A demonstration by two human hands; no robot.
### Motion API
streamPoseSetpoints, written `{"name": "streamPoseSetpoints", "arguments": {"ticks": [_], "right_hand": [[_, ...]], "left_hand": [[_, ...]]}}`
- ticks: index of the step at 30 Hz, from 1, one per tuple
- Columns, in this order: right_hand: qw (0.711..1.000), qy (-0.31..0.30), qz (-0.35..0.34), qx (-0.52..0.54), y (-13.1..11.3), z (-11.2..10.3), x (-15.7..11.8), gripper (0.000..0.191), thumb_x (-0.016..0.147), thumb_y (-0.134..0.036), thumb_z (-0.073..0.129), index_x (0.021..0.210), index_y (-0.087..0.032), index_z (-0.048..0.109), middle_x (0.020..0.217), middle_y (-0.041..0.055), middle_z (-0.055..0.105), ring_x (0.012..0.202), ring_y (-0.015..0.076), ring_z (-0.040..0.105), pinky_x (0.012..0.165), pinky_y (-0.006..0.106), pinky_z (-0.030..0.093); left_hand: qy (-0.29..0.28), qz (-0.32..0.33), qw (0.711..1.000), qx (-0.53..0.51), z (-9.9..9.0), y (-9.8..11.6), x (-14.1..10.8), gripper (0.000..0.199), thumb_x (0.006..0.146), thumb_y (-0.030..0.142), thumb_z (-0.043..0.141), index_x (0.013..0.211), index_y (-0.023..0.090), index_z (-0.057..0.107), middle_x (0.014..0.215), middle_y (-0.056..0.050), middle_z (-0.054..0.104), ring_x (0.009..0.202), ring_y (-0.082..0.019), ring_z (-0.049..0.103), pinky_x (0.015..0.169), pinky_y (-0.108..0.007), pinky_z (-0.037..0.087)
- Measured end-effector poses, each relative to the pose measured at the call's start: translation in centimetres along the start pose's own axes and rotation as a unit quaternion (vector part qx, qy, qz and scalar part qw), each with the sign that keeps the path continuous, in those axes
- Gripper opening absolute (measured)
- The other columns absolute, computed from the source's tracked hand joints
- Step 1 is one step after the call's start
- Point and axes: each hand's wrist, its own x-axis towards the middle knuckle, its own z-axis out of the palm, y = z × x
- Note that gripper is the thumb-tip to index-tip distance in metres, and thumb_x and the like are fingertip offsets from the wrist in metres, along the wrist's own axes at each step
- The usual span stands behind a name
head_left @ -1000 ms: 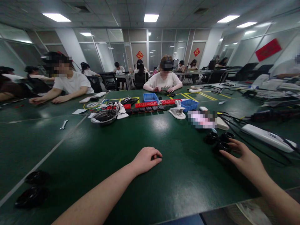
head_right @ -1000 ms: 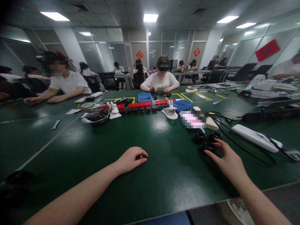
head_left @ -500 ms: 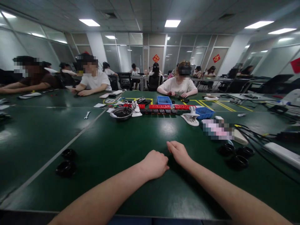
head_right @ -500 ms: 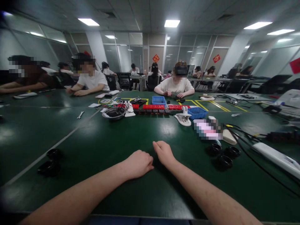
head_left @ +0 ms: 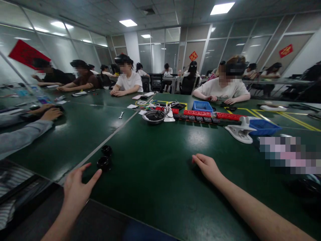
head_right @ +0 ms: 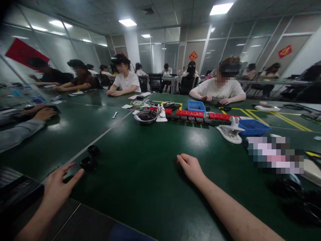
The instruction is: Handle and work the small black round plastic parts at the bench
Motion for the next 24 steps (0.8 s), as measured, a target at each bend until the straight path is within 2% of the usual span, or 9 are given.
{"name": "streamPoseSetpoints", "arguments": {"ticks": [2,6,11,15,17,20,24], "right_hand": [[1.000,0.004,-0.001,-0.007,-0.2,-0.1,0.0,0.036,0.078,-0.042,0.033,0.057,-0.017,0.051,0.048,-0.0036,0.040,0.049,0.0117,0.043,0.050,0.022,0.033],[1.000,0.008,-0.004,-0.014,-0.2,-0.1,-0.1,0.037,0.077,-0.043,0.033,0.057,-0.017,0.050,0.047,-0.0031,0.041,0.049,0.0121,0.043,0.049,0.022,0.033],[1.000,-0.004,0.000,-0.004,0.0,-0.1,-0.3,0.035,0.077,-0.042,0.034,0.059,-0.018,0.051,0.045,-0.0034,0.040,0.046,0.0114,0.041,0.046,0.021,0.032],[1.000,-0.008,0.001,0.002,-0.1,-0.1,-0.3,0.034,0.077,-0.041,0.035,0.059,-0.017,0.051,0.046,-0.0034,0.041,0.045,0.0107,0.041,0.045,0.021,0.032],[1.000,-0.006,0.001,0.009,-0.1,0.0,-0.3,0.034,0.077,-0.040,0.035,0.058,-0.017,0.051,0.046,-0.0035,0.041,0.045,0.0105,0.042,0.045,0.021,0.032],[1.000,0.004,0.007,0.024,-0.1,0.0,-0.4,0.034,0.077,-0.040,0.035,0.058,-0.017,0.052,0.044,-0.0040,0.039,0.043,0.0100,0.041,0.045,0.021,0.031],[0.998,0.028,0.022,0.051,-0.3,-1.0,-0.1,0.033,0.077,-0.039,0.036,0.059,-0.017,0.053,0.042,-0.0044,0.039,0.043,0.0100,0.041,0.046,0.021,0.031]], "left_hand": [[-0.045,0.007,0.997,0.063,-0.1,-0.6,0.5,0.057,0.065,0.061,0.040,0.104,0.019,0.045,0.107,-0.012,0.044,0.103,-0.033,0.039,0.080,-0.045,0.036],[-0.105,0.027,0.990,0.093,0.0,0.9,1.4,0.070,0.059,0.067,0.041,0.105,0.015,0.047,0.106,-0.015,0.048,0.101,-0.034,0.042,0.077,-0.046,0.036],[-0.142,0.019,0.987,0.076,0.8,1.6,2.4,0.062,0.060,0.067,0.037,0.088,0.014,0.055,0.097,-0.013,0.056,0.092,-0.032,0.050,0.069,-0.039,0.039],[-0.166,0.043,0.984,0.045,1.3,2.4,1.6,0.058,0.060,0.066,0.040,0.082,0.015,0.056,0.093,-0.009,0.057,0.089,-0.029,0.051,0.067,-0.034,0.039],[-0.186,0.092,0.978,0.026,1.5,3.9,0.6,0.055,0.061,0.065,0.042,0.080,0.016,0.056,0.090,-0.007,0.057,0.087,-0.026,0.052,0.069,-0.032,0.039],[-0.211,0.192,0.959,-0.003,2.0,7.5,-0.9,0.053,0.060,0.063,0.045,0.084,0.017,0.056,0.086,-0.005,0.058,0.084,-0.023,0.052,0.072,-0.032,0.037],[-0.272,0.324,0.905,-0.046,3.3,13.8,-2.2,0.052,0.059,0.064,0.046,0.083,0.019,0.058,0.084,-0.004,0.058,0.081,-0.022,0.051,0.073,-0.034,0.034]]}}
